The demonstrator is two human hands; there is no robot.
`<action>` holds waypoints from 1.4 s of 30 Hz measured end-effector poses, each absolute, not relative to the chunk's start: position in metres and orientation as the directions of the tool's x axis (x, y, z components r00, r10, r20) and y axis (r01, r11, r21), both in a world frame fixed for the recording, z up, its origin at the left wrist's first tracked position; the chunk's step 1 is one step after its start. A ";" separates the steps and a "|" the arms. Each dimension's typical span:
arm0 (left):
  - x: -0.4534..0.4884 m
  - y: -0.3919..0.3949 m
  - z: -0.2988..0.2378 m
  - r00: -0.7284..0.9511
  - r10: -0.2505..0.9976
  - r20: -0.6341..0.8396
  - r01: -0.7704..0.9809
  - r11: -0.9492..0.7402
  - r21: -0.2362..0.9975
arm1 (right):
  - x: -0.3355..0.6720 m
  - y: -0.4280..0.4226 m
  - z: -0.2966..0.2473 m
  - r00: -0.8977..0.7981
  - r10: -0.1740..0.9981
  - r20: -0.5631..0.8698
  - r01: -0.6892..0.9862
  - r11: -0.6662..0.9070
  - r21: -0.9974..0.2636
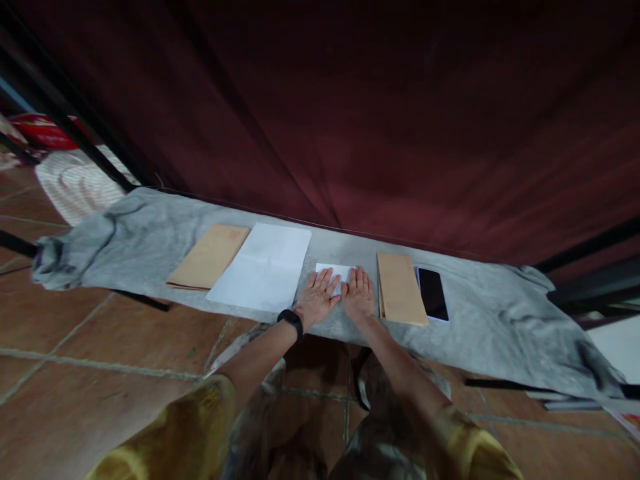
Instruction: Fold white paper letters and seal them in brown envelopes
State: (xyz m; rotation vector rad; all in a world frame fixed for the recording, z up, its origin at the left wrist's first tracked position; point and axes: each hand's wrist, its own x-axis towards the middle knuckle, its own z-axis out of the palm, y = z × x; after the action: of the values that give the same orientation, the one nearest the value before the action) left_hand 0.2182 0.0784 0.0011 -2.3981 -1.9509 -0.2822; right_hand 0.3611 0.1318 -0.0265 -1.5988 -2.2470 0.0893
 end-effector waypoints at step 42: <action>0.218 0.086 -0.001 0.111 0.959 0.259 0.988 -0.135 0.080 | 0.369 0.123 -0.026 -0.288 0.911 0.295 0.926 0.343 -0.156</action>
State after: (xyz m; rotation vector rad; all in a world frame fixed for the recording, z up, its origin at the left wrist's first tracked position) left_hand 0.2185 0.0859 -0.0015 -2.2544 -1.9875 -0.3791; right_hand 0.3691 0.1233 -0.0259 -1.6291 -2.2826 -0.0642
